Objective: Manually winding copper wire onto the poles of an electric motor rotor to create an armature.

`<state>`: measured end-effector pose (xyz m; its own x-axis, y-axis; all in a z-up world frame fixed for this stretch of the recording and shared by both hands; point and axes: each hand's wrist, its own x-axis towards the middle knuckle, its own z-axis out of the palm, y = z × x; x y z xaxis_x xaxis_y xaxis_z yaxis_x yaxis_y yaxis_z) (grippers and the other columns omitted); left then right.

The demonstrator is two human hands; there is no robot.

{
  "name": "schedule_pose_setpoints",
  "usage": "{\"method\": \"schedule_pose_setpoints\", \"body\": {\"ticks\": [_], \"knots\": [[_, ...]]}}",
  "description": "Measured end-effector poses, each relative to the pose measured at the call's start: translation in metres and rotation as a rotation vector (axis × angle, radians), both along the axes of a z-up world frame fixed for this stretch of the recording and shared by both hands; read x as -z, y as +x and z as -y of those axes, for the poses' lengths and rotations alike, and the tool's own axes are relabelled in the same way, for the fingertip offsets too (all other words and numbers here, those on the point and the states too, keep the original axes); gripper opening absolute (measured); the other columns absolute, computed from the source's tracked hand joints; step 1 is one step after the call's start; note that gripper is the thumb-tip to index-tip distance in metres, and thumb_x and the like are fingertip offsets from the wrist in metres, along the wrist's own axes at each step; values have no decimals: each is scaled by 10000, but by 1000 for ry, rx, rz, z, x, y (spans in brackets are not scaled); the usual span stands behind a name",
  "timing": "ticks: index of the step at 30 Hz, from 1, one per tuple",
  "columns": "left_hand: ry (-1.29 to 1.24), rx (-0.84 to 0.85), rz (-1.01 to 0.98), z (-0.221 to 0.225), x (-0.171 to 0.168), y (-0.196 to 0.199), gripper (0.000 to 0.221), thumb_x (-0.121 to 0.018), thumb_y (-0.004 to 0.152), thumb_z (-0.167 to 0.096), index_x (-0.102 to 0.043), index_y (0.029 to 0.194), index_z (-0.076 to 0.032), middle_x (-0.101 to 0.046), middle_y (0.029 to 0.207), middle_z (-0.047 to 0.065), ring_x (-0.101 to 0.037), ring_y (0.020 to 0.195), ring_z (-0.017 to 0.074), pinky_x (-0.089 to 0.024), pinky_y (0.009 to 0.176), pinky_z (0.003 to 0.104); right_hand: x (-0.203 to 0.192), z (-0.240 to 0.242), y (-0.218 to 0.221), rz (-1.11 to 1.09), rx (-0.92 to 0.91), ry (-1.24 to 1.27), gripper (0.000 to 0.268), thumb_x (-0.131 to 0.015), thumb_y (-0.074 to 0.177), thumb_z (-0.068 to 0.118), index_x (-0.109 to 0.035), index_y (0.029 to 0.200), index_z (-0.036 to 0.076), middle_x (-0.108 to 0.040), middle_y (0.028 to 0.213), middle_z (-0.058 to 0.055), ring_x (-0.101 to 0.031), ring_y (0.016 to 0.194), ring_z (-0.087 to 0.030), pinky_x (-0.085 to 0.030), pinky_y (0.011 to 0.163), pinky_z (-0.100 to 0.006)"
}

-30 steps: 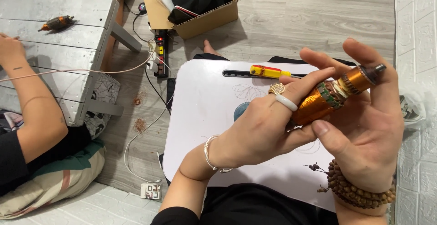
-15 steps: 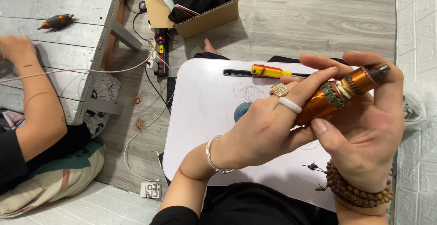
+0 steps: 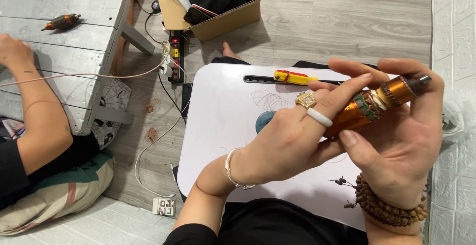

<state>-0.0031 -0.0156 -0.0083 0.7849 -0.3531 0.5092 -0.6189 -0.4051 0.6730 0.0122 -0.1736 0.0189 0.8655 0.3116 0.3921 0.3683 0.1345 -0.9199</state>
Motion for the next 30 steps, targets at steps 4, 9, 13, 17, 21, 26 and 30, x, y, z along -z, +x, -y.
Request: {"method": "schedule_pose_setpoints", "body": {"ticks": [4,9,13,17,21,26,30], "knots": [[-173,39,-103,-5,5,8,784,-763,939,-101,-291,1549,-234,-631,1458,74,-792,1122,201,-708,981,282,10,3,11,70,-1,11,837,-507,817,-136,-147,1545,66,-468,1470,-361,-604,1268,-407,-594,1173,-520],[-315,-39,-152,-13,-19,10,652,-698,893,3,-379,1442,-149,-710,1183,73,-672,840,126,-576,760,244,9,4,3,113,218,-207,364,-600,927,-99,-533,1274,-185,-620,1067,-210,-565,872,-194,-492,817,-262],[-577,165,-333,-17,-17,13,614,-679,941,15,-375,1449,-144,-649,1253,106,-649,982,132,-563,848,260,8,8,5,205,263,-294,286,-670,883,-116,-600,1148,-196,-661,956,-230,-586,737,-191,-476,653,-233],[-743,270,-429,-26,-5,19,666,-711,916,-33,-395,1500,-85,-645,1159,94,-669,1073,191,-597,950,311,3,13,10,217,189,-279,80,-668,861,-131,-647,930,-96,-616,786,-140,-386,516,-92,-269,469,-188],[-1001,440,-621,-35,-12,20,549,-652,957,-21,-463,1473,-33,-653,952,99,-427,531,64,-317,403,179,5,13,12,227,198,-312,105,-700,837,-149,-663,904,-76,-604,745,-117,-366,546,-96,-260,509,-200],[-1171,549,-614,-37,4,30,532,-610,990,-46,-439,1494,-42,-632,1065,201,-622,741,155,-358,412,196,4,15,14,216,243,-323,61,-692,903,-140,-661,937,-100,-552,725,-104,-329,539,-93,-239,490,-202],[-1167,675,-577,-45,6,36,636,-586,984,-10,-370,1580,-66,-637,1215,242,-606,717,202,-443,495,228,5,25,14,187,303,-320,40,-676,968,-110,-662,964,-74,-521,731,-74,-319,556,-84,-226,519,-203]]}}
